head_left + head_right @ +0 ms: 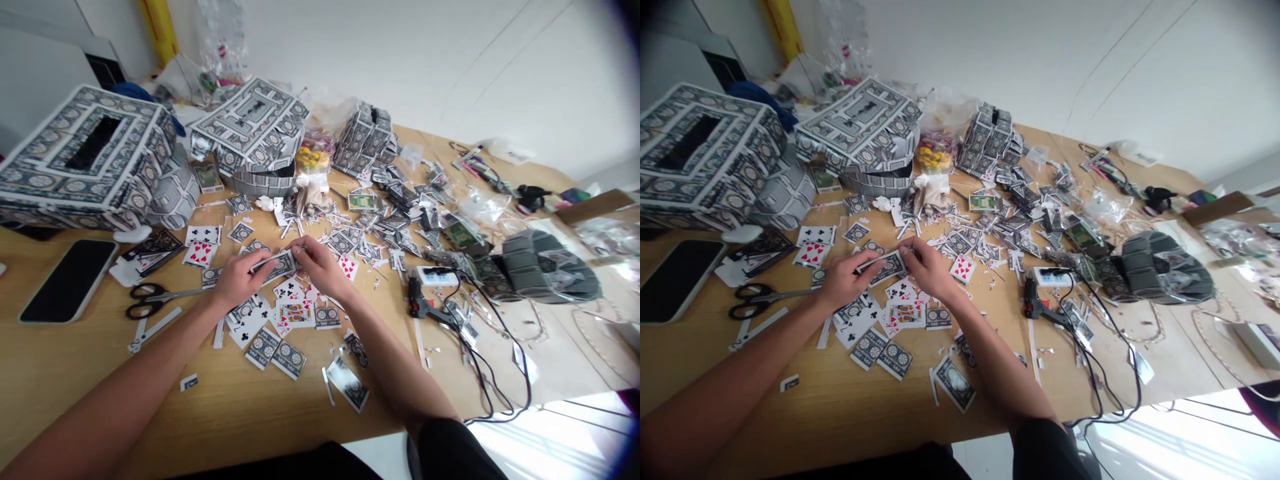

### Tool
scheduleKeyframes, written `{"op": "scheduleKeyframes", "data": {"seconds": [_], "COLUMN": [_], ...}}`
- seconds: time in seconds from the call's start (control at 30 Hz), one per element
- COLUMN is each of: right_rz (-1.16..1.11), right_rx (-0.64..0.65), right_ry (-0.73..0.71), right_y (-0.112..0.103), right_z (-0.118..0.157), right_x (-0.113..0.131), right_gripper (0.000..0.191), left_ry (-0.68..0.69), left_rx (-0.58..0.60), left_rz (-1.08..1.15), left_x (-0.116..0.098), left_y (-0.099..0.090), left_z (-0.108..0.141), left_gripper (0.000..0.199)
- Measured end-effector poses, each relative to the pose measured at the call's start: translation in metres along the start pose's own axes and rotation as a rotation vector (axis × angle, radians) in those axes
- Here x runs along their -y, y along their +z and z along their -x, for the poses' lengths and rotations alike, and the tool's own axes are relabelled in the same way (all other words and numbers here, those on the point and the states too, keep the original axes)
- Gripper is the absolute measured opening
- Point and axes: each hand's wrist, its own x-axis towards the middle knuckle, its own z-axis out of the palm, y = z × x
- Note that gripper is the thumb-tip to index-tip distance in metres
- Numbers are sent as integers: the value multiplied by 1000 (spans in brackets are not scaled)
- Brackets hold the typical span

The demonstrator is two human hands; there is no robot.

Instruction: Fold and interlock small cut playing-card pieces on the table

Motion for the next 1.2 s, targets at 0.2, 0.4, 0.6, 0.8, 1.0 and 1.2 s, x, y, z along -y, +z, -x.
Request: {"op": "scheduleKeyframes", "data": {"seconds": [0.2, 0.4, 0.6, 0.8, 1.0, 1.2], "right_rz": [9, 52, 91, 115, 110, -87], "right_rx": [40, 63, 50, 56, 67, 143], "right_ry": [-13, -41, -60, -68, -38, 3], "right_y": [3, 5, 10, 11, 17, 2], "right_z": [1, 2, 4, 5, 8, 5], "right_x": [4, 5, 6, 7, 9, 10], "right_gripper": [28, 26, 21, 25, 29, 45], "left_ry": [33, 26, 0, -13, -32, -126], "left_rx": [13, 18, 3, -12, -27, -48], "left_rz": [4, 9, 3, -5, -20, 119], "left_x": [3, 2, 2, 1, -1, -1], "left_y": [0, 0, 1, 1, 1, 2], "left_z": [0, 1, 2, 3, 5, 2], "left_gripper": [20, 22, 24, 25, 25, 23]}}
